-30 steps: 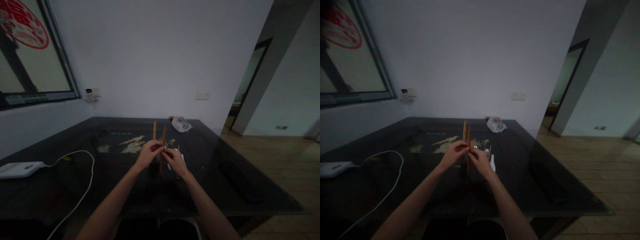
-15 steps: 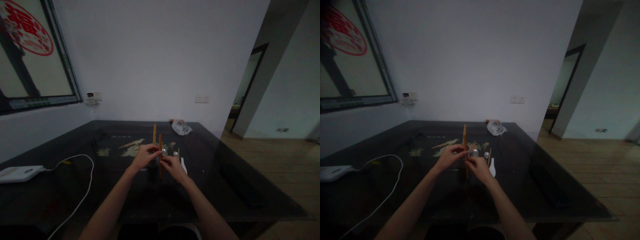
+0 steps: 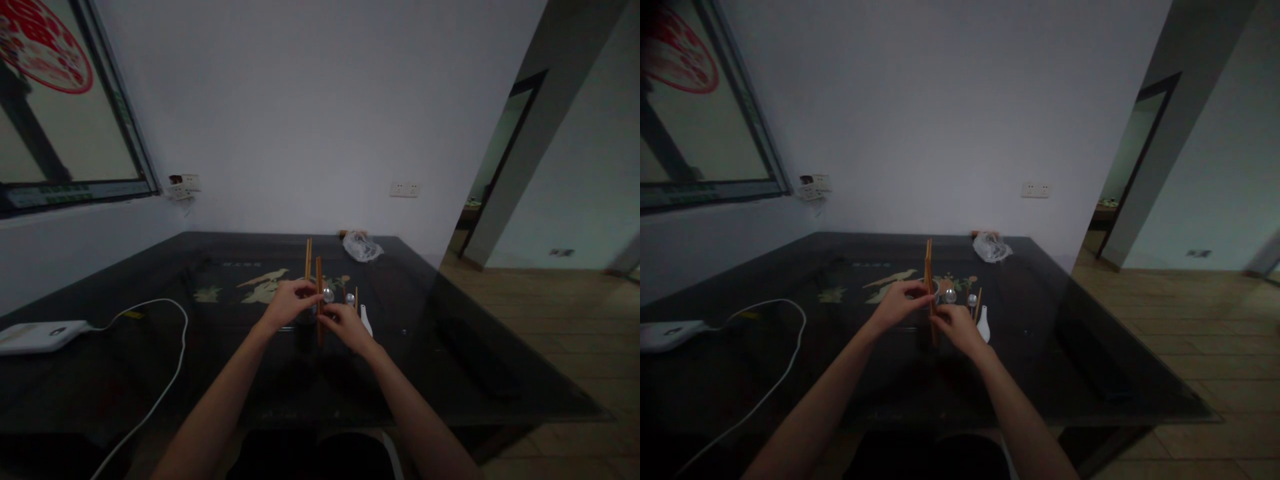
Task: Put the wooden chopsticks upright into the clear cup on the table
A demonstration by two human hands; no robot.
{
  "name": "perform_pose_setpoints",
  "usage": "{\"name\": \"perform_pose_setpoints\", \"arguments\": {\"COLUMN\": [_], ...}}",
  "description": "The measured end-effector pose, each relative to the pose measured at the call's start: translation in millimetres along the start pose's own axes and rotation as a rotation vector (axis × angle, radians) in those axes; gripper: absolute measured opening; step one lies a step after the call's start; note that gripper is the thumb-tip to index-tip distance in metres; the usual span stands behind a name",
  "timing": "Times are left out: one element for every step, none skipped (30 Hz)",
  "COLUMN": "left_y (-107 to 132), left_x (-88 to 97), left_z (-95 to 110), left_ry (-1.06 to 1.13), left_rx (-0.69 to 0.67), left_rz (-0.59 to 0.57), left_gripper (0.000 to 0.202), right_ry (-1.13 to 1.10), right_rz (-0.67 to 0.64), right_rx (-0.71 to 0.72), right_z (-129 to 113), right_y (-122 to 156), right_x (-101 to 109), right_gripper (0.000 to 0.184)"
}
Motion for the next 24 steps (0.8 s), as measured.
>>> {"name": "perform_pose_setpoints", "arguments": {"left_y": [0.1, 0.3, 0.4, 0.4, 0.4, 0.3, 0.2, 0.0, -0.2, -0.4, -0.6, -0.8, -1.0, -1.0, -1.1, -1.0, -0.9, -0.7, -0.5, 0.0, 0.5, 1.2, 2.0, 2.9], "left_x": [0.0, 0.2, 0.3, 0.3, -0.1, -0.7, -1.5, -2.3, -3.0, -3.7, -4.2, -4.6, -4.9, -4.9, -4.4, -3.5, -1.8, 0.5, 3.5, 7.0, 11.0, 15.4, 20.4, 25.7], "left_z": [-0.3, -0.7, -1.2, -1.8, -2.5, -3.1, -3.7, -4.2, -4.7, -5.2, -5.7, -6.2, -6.5, -6.5, -6.2, -5.6, -4.8, -3.7, -2.8, -2.1, -1.5, -0.9, -0.2, 0.9], "left_ry": [-0.004, -0.009, -0.014, -0.017, -0.02, -0.023, -0.025, -0.026, -0.028, -0.031, -0.034, -0.035, -0.036, -0.035, -0.032, -0.027, -0.02, -0.009, 0.005, 0.021, 0.039, 0.054, 0.062, 0.062], "left_rx": [0.005, 0.01, 0.016, 0.021, 0.025, 0.028, 0.03, 0.029, 0.026, 0.023, 0.021, 0.019, 0.018, 0.017, 0.018, 0.019, 0.022, 0.026, 0.033, 0.044, 0.055, 0.067, 0.075, 0.081], "left_rz": [-0.002, 0.0, 0.001, 0.001, -0.002, -0.008, -0.015, -0.022, -0.027, -0.03, -0.032, -0.035, -0.038, -0.041, -0.042, -0.041, -0.037, -0.029, -0.017, -0.003, 0.013, 0.031, 0.052, 0.073], "left_gripper": [0.017, 0.017, 0.017, 0.017, 0.017, 0.017, 0.018, 0.018, 0.018, 0.019, 0.019, 0.02, 0.02, 0.02, 0.02, 0.02, 0.02, 0.02, 0.021, 0.022, 0.023, 0.024, 0.025, 0.025], "right_ry": [-0.005, -0.008, -0.011, -0.013, -0.015, -0.015, -0.013, -0.009, -0.005, -0.003, -0.002, -0.003, -0.005, -0.008, -0.012, -0.02, -0.037, -0.064, -0.098, -0.136, -0.174, -0.206, -0.228, -0.237], "right_rz": [-0.003, -0.008, -0.009, -0.009, -0.007, -0.003, 0.001, 0.005, 0.006, 0.008, 0.009, 0.01, 0.009, 0.008, 0.006, 0.005, 0.006, 0.008, 0.014, 0.025, 0.043, 0.065, 0.091, 0.118], "right_rx": [-0.002, -0.005, -0.006, -0.006, -0.004, -0.002, -0.001, 0.001, 0.001, 0.001, 0.001, 0.0, -0.001, -0.003, -0.005, -0.008, -0.01, -0.012, -0.017, -0.025, -0.039, -0.06, -0.088, -0.118], "right_z": [0.7, 1.3, 1.5, 1.4, 1.0, 0.3, -0.3, -0.9, -1.4, -1.8, -1.9, -1.9, -1.8, -1.6, -1.3, -1.1, -0.8, -0.3, 0.5, 2.0, 4.6, 8.4, 13.3, 19.1], "right_y": [-0.1, -0.1, -0.2, -0.3, -0.3, -0.3, -0.3, -0.4, -0.4, -0.4, -0.5, -0.6, -0.7, -0.8, -0.9, -1.0, -1.2, -1.3, -1.4, -1.4, -1.4, -1.2, -0.8, -0.1], "right_x": [-0.5, -1.0, -1.4, -1.4, -1.3, -1.0, -0.5, 0.0, 0.3, 0.6, 0.9, 1.0, 0.9, 0.7, 0.4, -0.1, -0.4, -0.6, -0.7, -0.2, 0.7, 2.0, 3.3, 4.6], "right_gripper": [0.018, 0.018, 0.018, 0.018, 0.018, 0.018, 0.018, 0.018, 0.018, 0.018, 0.018, 0.018, 0.018, 0.018, 0.018, 0.018, 0.018, 0.019, 0.021, 0.023, 0.027, 0.03, 0.033, 0.035]}}
Point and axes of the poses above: each hand's wrist, its own y-axis away from the middle knuckle, its own x-axis out of the back of the hand, z = x × y, the point moved 8 cm from there along -y, towards the middle knuckle, and after that the axes turned 4 degrees about x, right-handed, at the moved point
